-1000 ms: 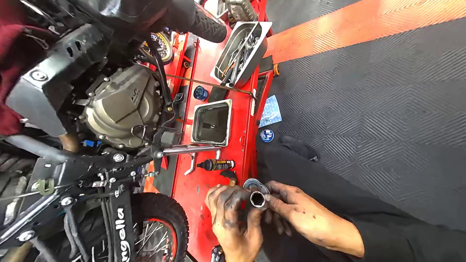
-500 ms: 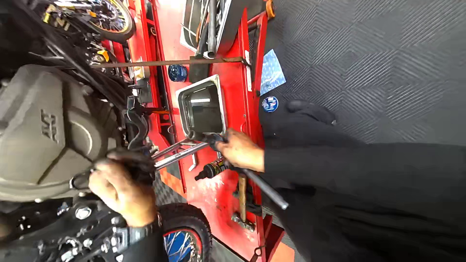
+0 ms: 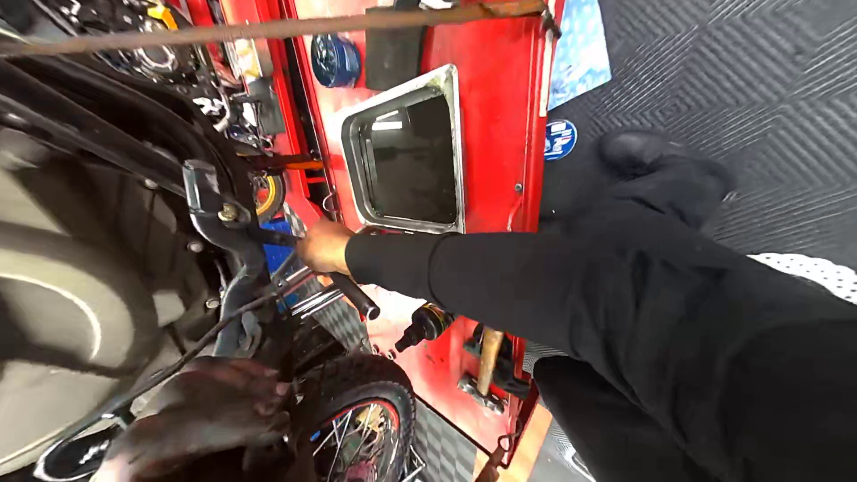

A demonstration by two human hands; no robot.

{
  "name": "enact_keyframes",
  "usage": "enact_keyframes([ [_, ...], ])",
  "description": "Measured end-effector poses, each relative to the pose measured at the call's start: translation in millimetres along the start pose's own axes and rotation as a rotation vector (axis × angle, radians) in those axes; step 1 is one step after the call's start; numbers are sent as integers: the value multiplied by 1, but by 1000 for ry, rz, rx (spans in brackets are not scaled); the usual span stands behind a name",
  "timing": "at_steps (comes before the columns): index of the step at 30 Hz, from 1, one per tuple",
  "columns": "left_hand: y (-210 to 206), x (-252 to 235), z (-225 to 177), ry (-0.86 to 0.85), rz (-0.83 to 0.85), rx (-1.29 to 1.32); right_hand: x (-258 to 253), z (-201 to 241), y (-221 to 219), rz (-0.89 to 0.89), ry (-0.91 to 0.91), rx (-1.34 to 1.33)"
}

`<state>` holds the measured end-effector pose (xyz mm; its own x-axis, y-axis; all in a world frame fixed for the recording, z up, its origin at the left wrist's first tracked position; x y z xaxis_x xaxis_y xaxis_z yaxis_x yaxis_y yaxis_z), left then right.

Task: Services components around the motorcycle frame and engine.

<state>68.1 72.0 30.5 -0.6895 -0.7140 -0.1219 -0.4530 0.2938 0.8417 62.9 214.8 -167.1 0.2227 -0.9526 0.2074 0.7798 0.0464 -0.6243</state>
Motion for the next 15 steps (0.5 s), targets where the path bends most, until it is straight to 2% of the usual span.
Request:
enact_keyframes([
  [2, 1, -1, 0, -15, -9, -24, -6, 10, -1, -23, 37, -12],
  [7, 26, 21, 4, -118, -201, -193, -10, 23, -10, -13, 117, 25],
  [10, 23, 17, 0, -186, -180, -189, -11, 21, -10, -14, 127, -51],
  [11, 22, 17, -1, -175, -195, -188, -13, 18, -10, -1, 132, -90],
  [13, 20, 21, -8, -88, -345, -212, -19, 9, -14, 13, 139, -142],
  [15, 8, 21, -14, 123, -519, -273, -19, 7, -11, -16, 146, -166],
])
Point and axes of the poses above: each hand's wrist, its own x-axis away from the middle knuckle, its own y-axis out of the back of the hand, z = x × y, the point moved 9 cm from there along -x, towards the middle knuckle, and after that the axes turned 13 degrees about -x, right-handed, at the moved point
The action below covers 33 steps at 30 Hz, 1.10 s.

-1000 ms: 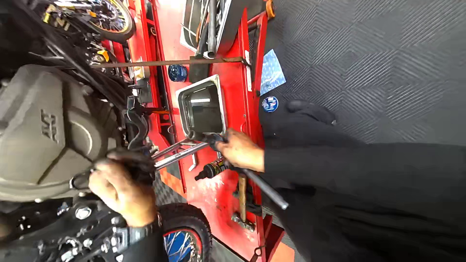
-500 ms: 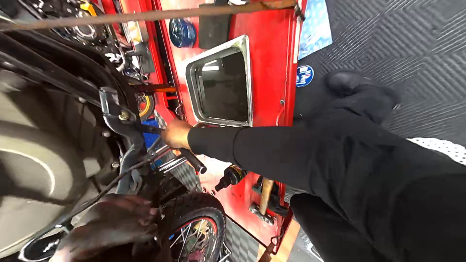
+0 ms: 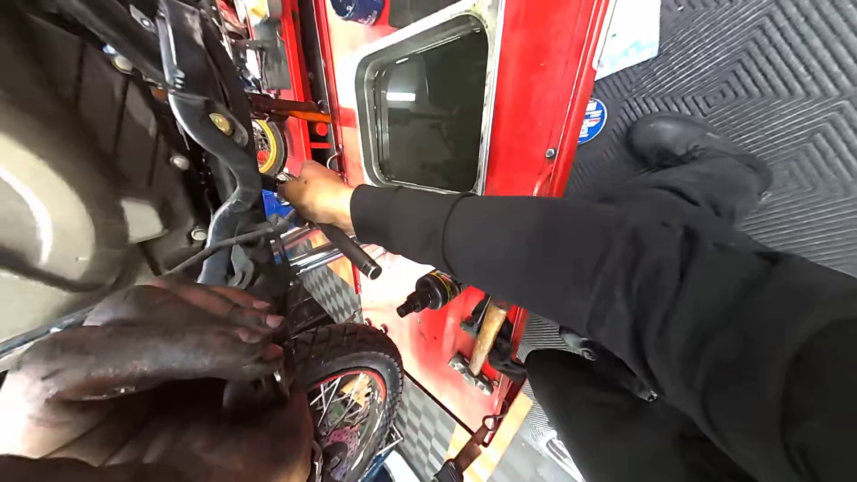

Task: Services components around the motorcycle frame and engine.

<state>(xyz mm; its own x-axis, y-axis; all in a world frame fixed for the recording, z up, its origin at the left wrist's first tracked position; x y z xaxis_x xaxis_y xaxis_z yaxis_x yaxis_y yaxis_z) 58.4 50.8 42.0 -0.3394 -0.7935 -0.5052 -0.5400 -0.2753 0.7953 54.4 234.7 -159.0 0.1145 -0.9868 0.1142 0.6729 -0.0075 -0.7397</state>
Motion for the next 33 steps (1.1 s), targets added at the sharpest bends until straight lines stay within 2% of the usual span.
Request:
enact_keyframes([
  [1, -3, 0, -3, 38, -13, -5, 2, -1, 2, -39, 0, 6],
  [5, -8, 1, -7, -100, 80, -16, 17, -1, 4, -190, -32, 18],
  [7, -3, 1, -3, -101, 40, 1, 26, 1, 2, -221, -36, 40],
  [11, -2, 1, -2, -53, 9, -9, 31, 4, -1, -197, -17, 64],
  [15, 8, -8, 21, -170, 126, 174, 30, 3, 0, -204, 11, 125],
  [19, 6, -11, 27, -111, 132, 231, 30, 6, -5, -183, 14, 242],
  [21, 6, -12, 24, -83, 116, 250, 30, 6, -6, -163, 8, 190],
  [24, 4, -10, 22, -87, 112, 243, 23, 2, 1, -113, -1, -52],
  [27, 4, -9, 26, -94, 137, 239, 4, 5, 14, 18, -16, -171],
  [31, 4, -10, 20, -226, 188, 223, -5, 22, 42, 213, -9, -144],
  [33, 2, -10, 18, -236, 196, 246, -8, 33, 53, 284, 48, -87],
])
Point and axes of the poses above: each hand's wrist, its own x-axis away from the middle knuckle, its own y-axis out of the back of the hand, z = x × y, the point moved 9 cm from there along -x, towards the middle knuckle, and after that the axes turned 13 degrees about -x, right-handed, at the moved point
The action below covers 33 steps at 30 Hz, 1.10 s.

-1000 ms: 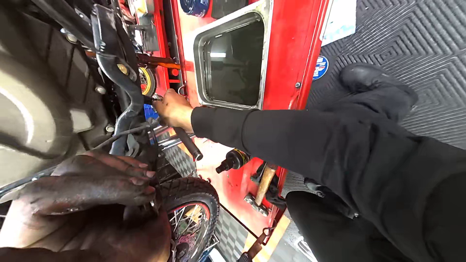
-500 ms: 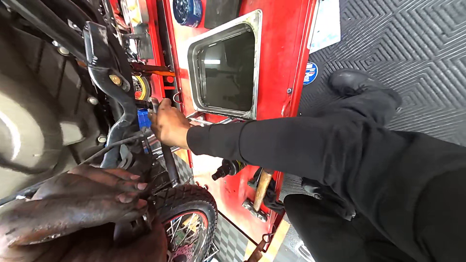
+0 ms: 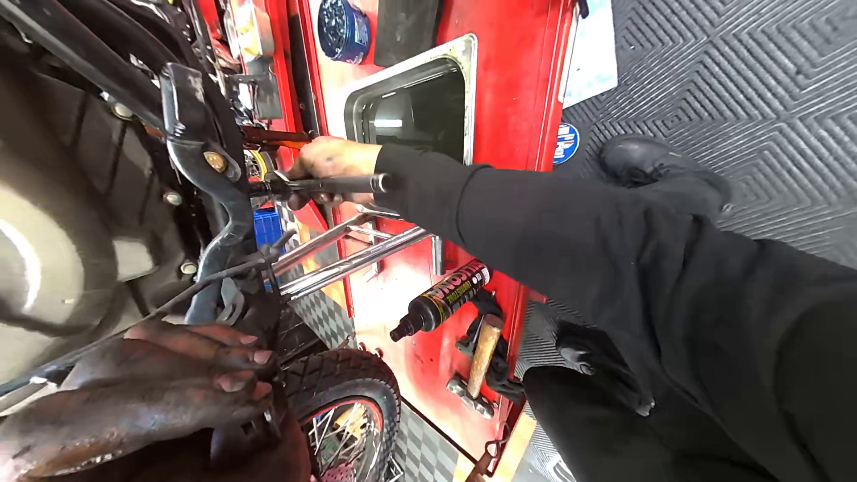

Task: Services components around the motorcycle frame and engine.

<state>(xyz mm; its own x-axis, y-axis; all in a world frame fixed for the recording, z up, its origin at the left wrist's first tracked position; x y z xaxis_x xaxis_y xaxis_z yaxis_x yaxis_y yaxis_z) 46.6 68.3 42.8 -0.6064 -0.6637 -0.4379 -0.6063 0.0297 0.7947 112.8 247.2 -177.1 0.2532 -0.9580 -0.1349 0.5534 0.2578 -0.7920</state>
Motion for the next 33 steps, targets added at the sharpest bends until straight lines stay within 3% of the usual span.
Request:
enact_keyframes([
  [4, -1, 2, 2, 61, 11, 41, -14, -2, 8, 23, -82, -298],
  [8, -7, -3, -2, 21, 80, 57, -20, -8, 11, 131, -45, -321],
  [15, -10, -3, -8, 51, 102, 52, -9, -24, 6, 126, 48, -443],
  [19, -12, -3, -8, 97, 111, 84, 5, -16, -1, 50, 25, -305],
  [29, -10, -2, -2, 179, 101, 123, 6, -33, -11, 198, 117, -411],
  [33, -13, -4, -9, 123, 86, 134, 2, -22, -8, 14, 313, -81],
])
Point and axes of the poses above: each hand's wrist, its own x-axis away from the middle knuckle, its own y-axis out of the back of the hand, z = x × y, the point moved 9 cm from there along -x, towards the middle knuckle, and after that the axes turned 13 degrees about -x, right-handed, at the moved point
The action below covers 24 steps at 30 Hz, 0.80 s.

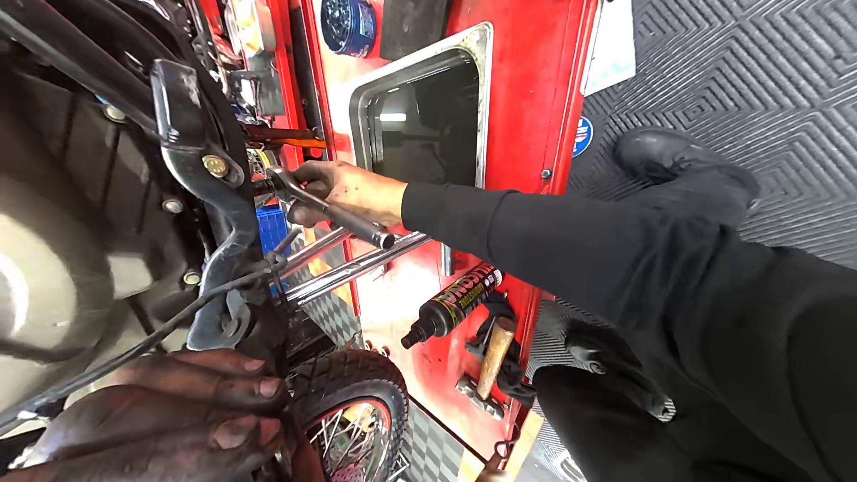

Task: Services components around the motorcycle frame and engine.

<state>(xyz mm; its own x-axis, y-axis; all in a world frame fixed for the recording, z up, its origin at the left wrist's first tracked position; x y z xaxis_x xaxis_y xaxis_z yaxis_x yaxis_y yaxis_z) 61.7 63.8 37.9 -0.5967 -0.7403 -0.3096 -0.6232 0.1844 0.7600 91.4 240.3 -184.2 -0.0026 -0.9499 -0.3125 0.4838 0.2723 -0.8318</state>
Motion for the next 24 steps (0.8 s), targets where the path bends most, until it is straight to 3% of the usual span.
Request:
enact_keyframes([
  [5, -1, -2, -2, -31, 51, -12, -6, 2, -5, -212, 195, 370],
  [9, 0, -3, -5, -91, 77, -56, -2, 2, -8, -279, 164, 468],
  [13, -2, -3, -2, -96, 108, -50, 11, -9, -29, -233, 90, 571],
  [15, -4, -4, -2, -81, 103, -67, 14, -14, -36, -223, 108, 591],
  [19, -1, -3, -4, -107, 112, -66, 11, -17, -29, -383, 149, 553],
  [21, 0, -4, -3, -111, 109, -52, 9, -10, -24, -483, 235, 564],
  [24, 4, -1, 2, -42, 117, -19, 0, 3, -23, -488, 389, 485],
])
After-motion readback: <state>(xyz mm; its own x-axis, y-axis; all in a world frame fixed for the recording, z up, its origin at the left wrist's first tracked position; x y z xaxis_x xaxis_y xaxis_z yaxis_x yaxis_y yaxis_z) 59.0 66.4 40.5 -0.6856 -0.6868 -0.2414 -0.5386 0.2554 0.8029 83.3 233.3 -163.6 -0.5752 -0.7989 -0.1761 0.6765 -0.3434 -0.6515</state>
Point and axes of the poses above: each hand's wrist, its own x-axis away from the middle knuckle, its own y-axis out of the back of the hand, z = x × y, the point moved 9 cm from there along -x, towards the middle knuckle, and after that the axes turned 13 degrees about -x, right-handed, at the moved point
